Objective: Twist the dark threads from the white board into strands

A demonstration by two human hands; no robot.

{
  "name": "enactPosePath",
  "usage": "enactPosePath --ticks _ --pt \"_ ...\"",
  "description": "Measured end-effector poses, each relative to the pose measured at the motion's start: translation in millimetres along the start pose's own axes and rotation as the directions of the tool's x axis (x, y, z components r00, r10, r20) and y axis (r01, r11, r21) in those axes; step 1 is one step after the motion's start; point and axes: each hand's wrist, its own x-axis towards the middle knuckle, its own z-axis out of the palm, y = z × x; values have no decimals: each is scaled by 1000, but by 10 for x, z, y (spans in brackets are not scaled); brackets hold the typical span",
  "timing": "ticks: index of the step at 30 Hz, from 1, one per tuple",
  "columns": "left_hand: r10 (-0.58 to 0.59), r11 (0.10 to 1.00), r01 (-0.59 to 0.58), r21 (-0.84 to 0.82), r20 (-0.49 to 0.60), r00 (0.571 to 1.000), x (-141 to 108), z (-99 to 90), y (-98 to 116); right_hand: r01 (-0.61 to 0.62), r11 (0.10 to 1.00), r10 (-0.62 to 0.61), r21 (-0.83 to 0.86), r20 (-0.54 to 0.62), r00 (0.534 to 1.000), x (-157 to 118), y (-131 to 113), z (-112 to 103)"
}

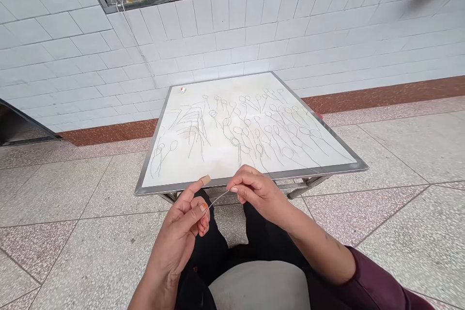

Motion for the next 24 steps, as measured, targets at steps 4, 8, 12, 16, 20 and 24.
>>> enactPosePath --ticks 4,8,12,16,20,24 --pt "13 1000 -13 15 5 1000 3 -18 -19 7 1000 -6 -20 14 1000 4 17 0" --pt "2 999 -3 42 19 1000 -10 -25 -28 32 999 -31 -29 25 999 5 29 -3" --pt "-12 1000 12 21 9 1000 -22 -13 -32 50 999 -50 -17 37 998 7 10 -5" --pt "-7 998 7 -56 -1 1000 -36 20 -35 38 999 -38 -24 12 999 4 -47 10" --pt "13 993 -17 -113 -38 999 -69 68 -18 59 997 -60 -48 -20 998 -4 -82 37" --pt "36 982 -53 -184 -96 995 -77 66 -7 40 999 -42 -34 -57 997 -8 -79 71"
